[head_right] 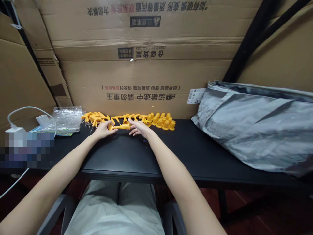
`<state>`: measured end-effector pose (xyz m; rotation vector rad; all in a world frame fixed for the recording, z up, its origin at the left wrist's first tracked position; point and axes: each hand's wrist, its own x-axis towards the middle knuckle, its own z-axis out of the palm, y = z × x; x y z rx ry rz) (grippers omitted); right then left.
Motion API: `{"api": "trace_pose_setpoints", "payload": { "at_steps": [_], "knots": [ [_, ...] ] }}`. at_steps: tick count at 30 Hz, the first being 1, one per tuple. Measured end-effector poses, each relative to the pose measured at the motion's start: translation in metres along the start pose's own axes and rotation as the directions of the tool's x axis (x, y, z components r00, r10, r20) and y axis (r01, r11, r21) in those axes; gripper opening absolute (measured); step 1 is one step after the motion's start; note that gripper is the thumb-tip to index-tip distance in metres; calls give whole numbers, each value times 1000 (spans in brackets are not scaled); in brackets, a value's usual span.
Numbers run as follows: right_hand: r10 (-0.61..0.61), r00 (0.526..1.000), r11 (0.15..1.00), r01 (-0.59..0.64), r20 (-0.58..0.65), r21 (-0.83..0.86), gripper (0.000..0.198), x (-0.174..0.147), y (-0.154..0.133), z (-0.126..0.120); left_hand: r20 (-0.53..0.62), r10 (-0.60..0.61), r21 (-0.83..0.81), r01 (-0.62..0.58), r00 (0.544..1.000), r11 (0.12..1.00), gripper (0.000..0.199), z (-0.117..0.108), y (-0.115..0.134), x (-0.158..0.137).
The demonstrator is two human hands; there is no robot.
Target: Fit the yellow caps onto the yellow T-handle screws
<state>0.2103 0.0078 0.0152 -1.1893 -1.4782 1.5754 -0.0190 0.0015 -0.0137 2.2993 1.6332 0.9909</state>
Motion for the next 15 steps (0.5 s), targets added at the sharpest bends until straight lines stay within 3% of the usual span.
{"api": "trace_pose_setpoints", "payload": {
  "at_steps": [5,15],
  "knots": [
    [-42,997,998,45,65,-34,19,3,4,-3,7,-9,15,8,1000,1000,34,-1,-2,1],
    [-54,997,997,57,63,-58,19,6,8,-4,18,-16,28,16,1000,999,36,-1,-1,0]
  ]
}}
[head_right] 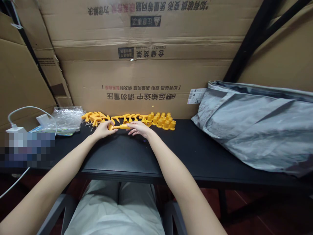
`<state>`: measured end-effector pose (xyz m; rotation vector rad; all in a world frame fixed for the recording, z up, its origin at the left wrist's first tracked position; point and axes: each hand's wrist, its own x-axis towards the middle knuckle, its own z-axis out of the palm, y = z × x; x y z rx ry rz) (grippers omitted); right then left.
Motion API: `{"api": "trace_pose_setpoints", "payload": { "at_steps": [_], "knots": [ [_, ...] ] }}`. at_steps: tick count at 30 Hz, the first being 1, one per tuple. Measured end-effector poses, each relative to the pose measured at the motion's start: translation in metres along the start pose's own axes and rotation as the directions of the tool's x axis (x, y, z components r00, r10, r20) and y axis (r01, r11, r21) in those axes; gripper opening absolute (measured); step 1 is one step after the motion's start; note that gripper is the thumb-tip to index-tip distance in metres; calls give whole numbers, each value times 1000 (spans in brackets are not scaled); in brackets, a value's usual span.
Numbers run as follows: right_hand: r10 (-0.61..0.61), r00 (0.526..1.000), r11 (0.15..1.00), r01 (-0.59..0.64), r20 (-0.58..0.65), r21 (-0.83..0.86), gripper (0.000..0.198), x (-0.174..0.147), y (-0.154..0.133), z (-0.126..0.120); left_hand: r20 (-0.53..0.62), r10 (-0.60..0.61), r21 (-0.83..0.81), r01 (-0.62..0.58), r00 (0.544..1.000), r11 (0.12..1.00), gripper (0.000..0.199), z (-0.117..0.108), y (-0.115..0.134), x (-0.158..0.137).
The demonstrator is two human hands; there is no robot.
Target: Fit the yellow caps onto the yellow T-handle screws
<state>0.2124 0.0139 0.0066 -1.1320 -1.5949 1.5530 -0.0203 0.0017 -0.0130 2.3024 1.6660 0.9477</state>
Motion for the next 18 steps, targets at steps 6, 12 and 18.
{"api": "trace_pose_setpoints", "payload": {
  "at_steps": [6,12,18],
  "knots": [
    [7,1000,999,-7,-7,33,15,0,0,0,-5,-6,-1,6,1000,1000,34,0,0,0],
    [5,1000,989,-2,-20,151,10,4,3,3,10,22,2,-22,1000,1000,39,1,0,-1],
    [-146,959,925,219,-243,310,13,15,6,-4,-28,50,-94,-52,998,994,70,1,-1,-1]
  ]
}}
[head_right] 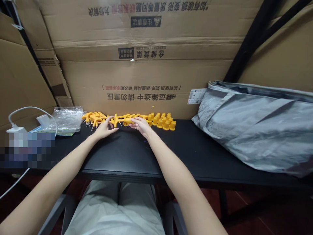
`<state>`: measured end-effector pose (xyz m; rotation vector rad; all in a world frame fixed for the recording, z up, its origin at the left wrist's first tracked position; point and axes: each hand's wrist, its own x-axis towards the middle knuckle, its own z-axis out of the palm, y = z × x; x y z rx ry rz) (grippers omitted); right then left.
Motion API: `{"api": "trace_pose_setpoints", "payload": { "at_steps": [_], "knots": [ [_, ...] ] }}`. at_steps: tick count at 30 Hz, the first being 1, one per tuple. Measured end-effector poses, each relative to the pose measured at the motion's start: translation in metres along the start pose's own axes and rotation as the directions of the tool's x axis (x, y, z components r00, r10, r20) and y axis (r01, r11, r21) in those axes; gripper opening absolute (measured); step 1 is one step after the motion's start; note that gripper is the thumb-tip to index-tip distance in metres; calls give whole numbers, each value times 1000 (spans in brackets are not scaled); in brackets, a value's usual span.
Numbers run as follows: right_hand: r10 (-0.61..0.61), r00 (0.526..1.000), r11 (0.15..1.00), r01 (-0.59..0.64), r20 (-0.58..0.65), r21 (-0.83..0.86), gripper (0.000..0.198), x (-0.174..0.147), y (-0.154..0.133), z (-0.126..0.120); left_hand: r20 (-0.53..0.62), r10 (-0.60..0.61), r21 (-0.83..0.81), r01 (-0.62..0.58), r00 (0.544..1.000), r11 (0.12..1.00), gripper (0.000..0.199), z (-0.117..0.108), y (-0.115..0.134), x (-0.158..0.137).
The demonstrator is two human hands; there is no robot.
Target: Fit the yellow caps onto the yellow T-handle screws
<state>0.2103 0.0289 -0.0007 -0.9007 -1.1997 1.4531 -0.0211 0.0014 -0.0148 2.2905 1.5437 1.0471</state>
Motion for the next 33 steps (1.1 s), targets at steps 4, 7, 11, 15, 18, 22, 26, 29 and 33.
{"api": "trace_pose_setpoints", "payload": {
  "at_steps": [4,7,11,15,18,22,26,29,33],
  "knots": [
    [-330,922,943,311,-202,-122,31,10,4,-9,32,-8,49,7,999,999,42,2,-5,2],
    [-550,825,789,460,-135,-407,36,12,6,-10,93,-17,90,9,996,996,25,4,-6,3],
    [-601,788,466,482,134,-742,33,10,8,7,113,-8,87,-2,994,996,24,4,-5,3],
    [-451,799,72,477,398,-876,37,17,8,33,126,16,75,-25,992,997,24,4,-4,3],
    [-356,842,-101,397,406,-912,37,25,10,49,128,16,74,-26,992,997,23,3,-3,2],
    [-311,891,-184,284,330,-941,40,32,19,60,127,5,79,-15,992,997,23,3,-2,1],
    [-328,897,-190,246,297,-951,44,33,28,61,143,10,82,-21,990,996,23,2,0,1],
    [-314,903,-176,248,293,-953,46,33,30,60,156,10,80,-22,988,997,23,1,1,1],
    [-250,909,-189,293,334,-937,48,31,30,59,160,3,84,-17,987,996,23,1,2,1]
  ]
}}
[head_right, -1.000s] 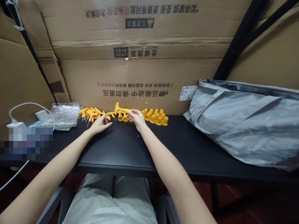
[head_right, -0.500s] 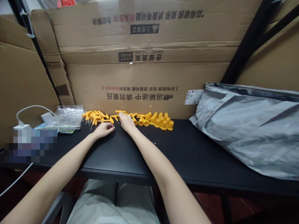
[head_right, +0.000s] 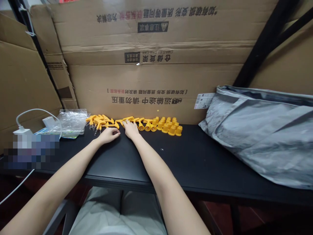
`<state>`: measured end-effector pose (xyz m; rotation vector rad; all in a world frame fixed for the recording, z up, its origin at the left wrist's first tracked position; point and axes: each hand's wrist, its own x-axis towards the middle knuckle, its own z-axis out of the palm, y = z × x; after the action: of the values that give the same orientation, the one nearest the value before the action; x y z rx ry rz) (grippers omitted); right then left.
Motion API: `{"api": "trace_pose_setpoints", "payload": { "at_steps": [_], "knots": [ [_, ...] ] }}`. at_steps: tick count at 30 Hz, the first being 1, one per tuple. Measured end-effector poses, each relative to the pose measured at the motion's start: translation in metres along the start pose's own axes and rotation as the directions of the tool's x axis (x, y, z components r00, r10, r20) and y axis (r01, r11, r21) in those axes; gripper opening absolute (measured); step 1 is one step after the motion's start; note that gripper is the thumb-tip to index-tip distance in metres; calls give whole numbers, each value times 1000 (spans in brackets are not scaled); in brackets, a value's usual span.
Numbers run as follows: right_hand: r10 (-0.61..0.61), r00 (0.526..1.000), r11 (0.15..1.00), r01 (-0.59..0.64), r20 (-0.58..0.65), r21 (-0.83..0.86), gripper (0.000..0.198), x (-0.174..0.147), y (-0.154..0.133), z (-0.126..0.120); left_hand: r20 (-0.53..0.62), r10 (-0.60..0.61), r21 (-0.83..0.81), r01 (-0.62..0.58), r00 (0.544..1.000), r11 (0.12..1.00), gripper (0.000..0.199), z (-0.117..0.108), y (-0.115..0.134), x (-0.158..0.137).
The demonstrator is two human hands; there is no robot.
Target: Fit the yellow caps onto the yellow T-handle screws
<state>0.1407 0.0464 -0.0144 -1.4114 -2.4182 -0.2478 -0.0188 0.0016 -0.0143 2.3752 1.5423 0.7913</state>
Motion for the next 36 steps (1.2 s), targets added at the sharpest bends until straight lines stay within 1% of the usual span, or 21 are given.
{"api": "trace_pose_setpoints", "payload": {
  "at_steps": [2,4,7,10,14,16,18,20,22,24,27,31,33,36],
  "knots": [
    [3,1000,1000,-2,17,-21,47,-1,0,1,5,-2,-4,2,1000,1000,24,0,0,0],
    [43,999,999,-42,26,-24,46,-2,-1,4,7,-1,-5,1,1000,1000,24,1,-1,0],
    [103,994,995,-104,37,9,48,-4,-2,6,-4,5,1,-5,1000,1000,24,1,-2,0],
    [122,991,992,-124,54,36,48,-7,0,4,-14,8,-1,-8,1000,1000,23,2,-2,1],
    [130,990,989,-134,59,57,51,-17,14,-11,-14,-7,-16,7,1000,1000,22,3,-2,0],
    [153,988,985,-154,27,74,50,-24,27,-23,-16,-8,-21,7,1000,1000,22,4,-4,0],
    [189,981,977,-184,-39,106,45,-32,45,-34,-37,-6,-4,6,999,1000,23,5,-6,2],
    [254,957,960,-232,-138,157,41,-42,65,-43,-89,-8,42,12,996,999,23,5,-9,7],
    [320,915,938,-270,-244,217,38,-52,84,-48,-153,-8,96,23,988,995,22,5,-12,15],
    [405,864,905,-332,-299,264,37,-61,101,-51,-176,2,154,26,984,988,23,5,-14,27],
    [507,802,860,-443,-317,254,36,-72,118,-54,-122,-2,275,36,993,961,30,5,-15,47],
    [591,724,803,-569,-356,176,38,-81,127,-59,-32,-88,398,93,996,913,38,7,-15,72],
    [615,710,781,-610,-343,136,39,-85,129,-61,15,-140,428,120,990,896,41,9,-16,80],
    [629,737,769,-636,-250,61,40,-88,130,-59,52,-233,442,187,971,877,42,15,-18,90]
  ]
}}
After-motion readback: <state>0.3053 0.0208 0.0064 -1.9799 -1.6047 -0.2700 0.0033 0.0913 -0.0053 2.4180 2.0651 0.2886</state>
